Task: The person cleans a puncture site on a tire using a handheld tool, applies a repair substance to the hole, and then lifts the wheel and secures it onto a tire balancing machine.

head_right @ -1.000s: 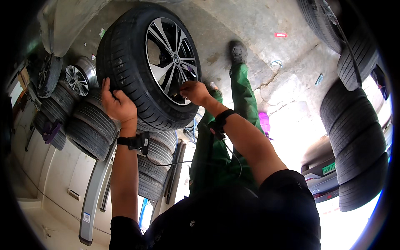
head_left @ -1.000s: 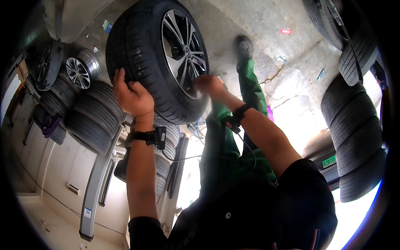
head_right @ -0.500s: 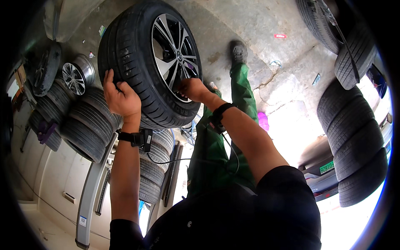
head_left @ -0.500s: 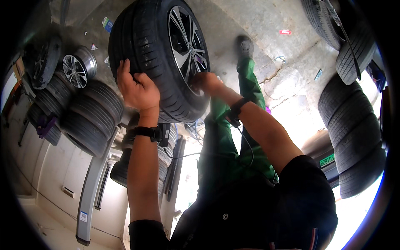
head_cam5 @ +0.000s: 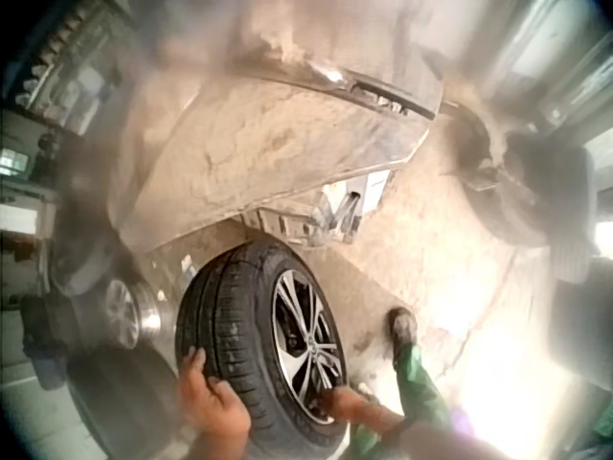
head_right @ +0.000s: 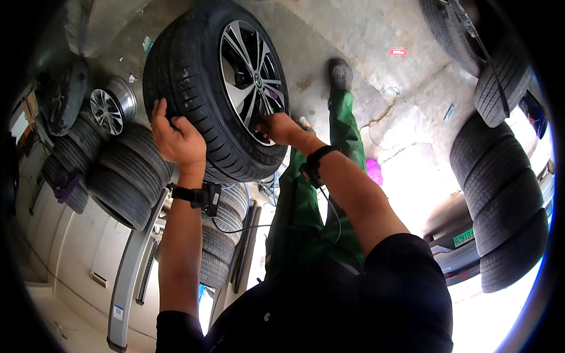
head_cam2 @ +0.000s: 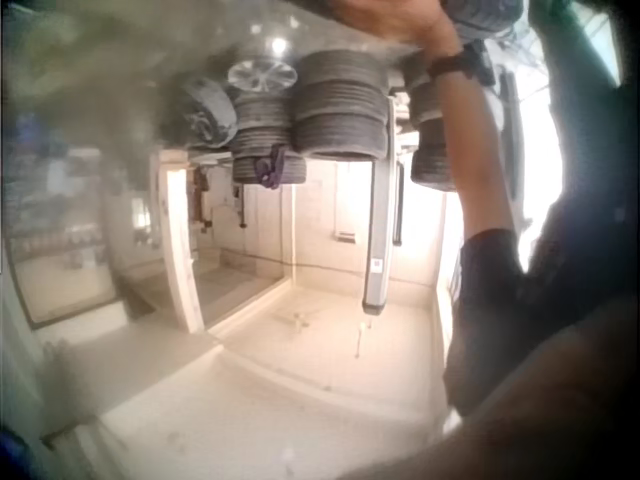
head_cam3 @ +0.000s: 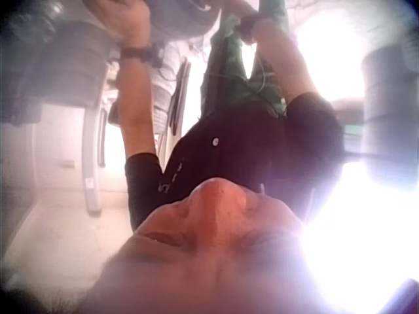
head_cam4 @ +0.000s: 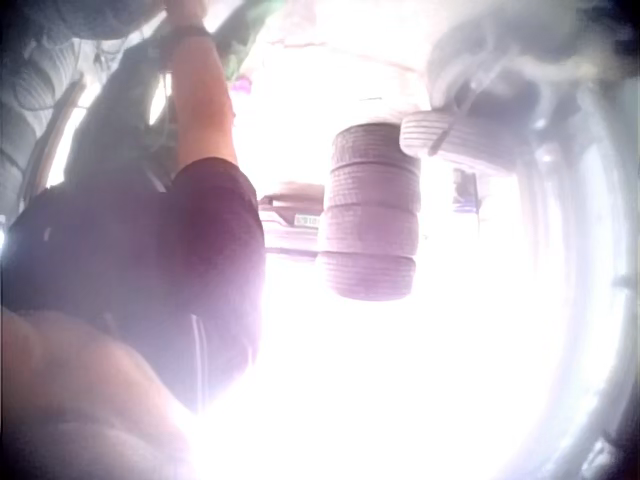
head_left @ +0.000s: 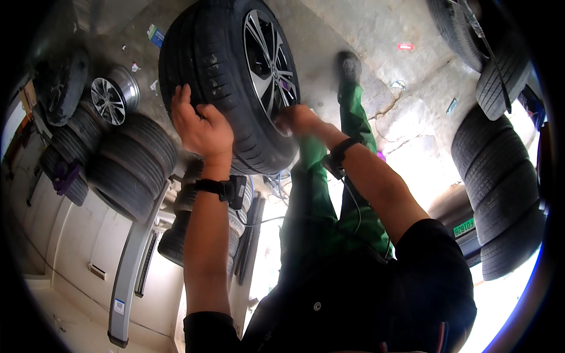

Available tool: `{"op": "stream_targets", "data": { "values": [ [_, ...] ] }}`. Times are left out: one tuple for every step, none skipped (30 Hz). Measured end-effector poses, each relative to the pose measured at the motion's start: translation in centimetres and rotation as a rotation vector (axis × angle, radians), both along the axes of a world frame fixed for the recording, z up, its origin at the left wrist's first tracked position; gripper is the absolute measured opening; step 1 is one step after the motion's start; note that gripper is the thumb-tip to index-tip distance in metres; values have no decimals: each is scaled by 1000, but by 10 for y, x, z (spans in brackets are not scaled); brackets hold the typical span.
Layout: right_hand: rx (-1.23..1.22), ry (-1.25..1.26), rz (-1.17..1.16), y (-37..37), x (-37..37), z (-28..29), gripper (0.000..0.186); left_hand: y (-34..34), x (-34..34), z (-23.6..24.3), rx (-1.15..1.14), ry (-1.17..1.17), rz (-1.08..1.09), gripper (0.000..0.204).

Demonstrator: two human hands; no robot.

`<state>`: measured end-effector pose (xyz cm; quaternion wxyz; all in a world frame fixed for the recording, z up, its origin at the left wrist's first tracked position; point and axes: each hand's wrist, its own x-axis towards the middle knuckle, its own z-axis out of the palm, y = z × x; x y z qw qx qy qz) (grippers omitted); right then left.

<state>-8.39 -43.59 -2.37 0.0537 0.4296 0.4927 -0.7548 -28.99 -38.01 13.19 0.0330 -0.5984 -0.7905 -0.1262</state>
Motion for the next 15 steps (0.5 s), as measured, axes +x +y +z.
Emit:
{"op": "stream_targets", "data": {
  "values": [
    [41,-17,22,-5,-2,-4,31,-1,0,1,-7,-10,1,42],
    [89,-34,42,-6,-6,-9,36,0,0,2,-7,-21,1,42],
    [106,-54,79,-9,-6,-11,40,0,0,2,-6,-31,1,42],
    [123,-67,120,-10,-9,-13,44,0,0,3,5,-23,6,42],
    [140,-85,158,-10,-10,-12,48,0,0,2,15,-18,10,41],
    [188,-98,184,-11,-11,-11,47,-1,0,2,26,-13,14,41],
    [234,-108,212,-11,-12,-8,45,-1,1,5,0,-22,34,42],
    [327,-109,224,-14,-13,-8,42,-2,2,6,-8,-18,41,42],
    [605,-65,286,-16,-11,-8,36,-3,2,7,-16,-14,47,43],
    [490,-43,205,-28,-13,-29,35,3,5,10,-24,-21,32,43],
    [376,-21,122,-39,-15,-51,34,9,8,12,-20,-25,13,43],
    [410,18,147,-39,-14,-46,36,5,8,11,-16,-11,19,43],
    [389,-2,183,-36,-12,-42,37,1,6,9,-6,-3,25,43],
    [362,-23,208,-36,-14,-35,38,-1,4,10,-1,5,22,43],
    [333,-45,230,-33,-17,-30,39,-1,4,10,-11,-2,34,42]
  ]
}}
